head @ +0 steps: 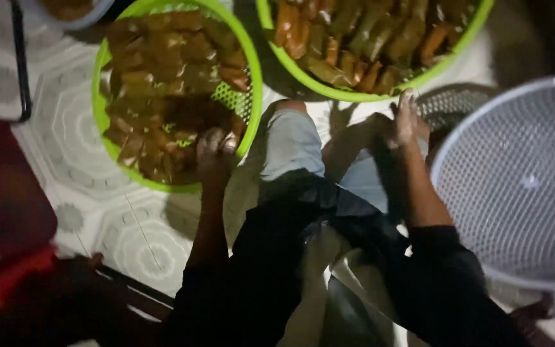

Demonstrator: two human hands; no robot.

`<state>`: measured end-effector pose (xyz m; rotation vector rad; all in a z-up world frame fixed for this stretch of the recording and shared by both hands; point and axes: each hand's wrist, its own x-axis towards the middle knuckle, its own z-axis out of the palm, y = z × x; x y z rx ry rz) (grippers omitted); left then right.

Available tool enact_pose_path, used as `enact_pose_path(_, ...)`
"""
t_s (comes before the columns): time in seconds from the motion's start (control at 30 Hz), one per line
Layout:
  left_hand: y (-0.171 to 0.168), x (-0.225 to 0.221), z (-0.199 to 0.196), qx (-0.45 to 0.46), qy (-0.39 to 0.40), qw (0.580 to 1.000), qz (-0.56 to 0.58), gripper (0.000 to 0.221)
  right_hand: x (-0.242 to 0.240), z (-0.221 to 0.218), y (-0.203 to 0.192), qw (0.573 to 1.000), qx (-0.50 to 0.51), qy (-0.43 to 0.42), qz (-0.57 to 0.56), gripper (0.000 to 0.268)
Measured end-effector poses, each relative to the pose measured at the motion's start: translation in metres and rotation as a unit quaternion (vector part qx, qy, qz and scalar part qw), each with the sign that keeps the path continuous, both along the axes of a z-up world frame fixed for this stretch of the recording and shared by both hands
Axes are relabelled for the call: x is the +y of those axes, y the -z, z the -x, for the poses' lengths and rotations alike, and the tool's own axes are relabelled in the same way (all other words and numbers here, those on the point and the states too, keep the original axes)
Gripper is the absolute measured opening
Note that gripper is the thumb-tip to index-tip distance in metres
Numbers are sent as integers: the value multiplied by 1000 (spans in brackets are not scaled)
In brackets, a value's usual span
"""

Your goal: The person sits on a tiled floor and transfers leaf-wrapped food items from one basket to another. They handle the items one by one, moving them between a white basket and a green basket, then later between two green baskets.

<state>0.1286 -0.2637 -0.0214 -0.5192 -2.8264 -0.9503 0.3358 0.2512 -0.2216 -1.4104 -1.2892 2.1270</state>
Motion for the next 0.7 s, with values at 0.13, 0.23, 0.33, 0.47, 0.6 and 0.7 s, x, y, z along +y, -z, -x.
enact_pose_path(0.13, -13, 11, -16, 227, 6, 971, 78, 53, 5, 68, 50, 972, 130, 6, 196, 90)
enact_pose_path(0.23, -26, 26, -11, 264, 5, 962, 72, 57, 24, 65, 44, 960, 182, -87, 192, 74)
enact_pose_path(0.33, 13, 37, -8, 273, 8, 957, 98, 60, 68, 78, 35, 938, 232, -175, 191, 58)
enact_pose_path(0.47, -15, 86, -3, 220, -25, 973, 69, 65, 157, 79, 16, 901, 293, -261, 186, 43)
enact_pose_path(0.6, -21, 140, 4, 31, -44, 985, 164, 72, 200, 76, -2, 837, 363, -373, 169, 24)
enact_pose_path(0.7, -39, 178, 13, 62, -32, 982, 177, 70, 217, 88, -19, 782, 402, -451, 156, 20)
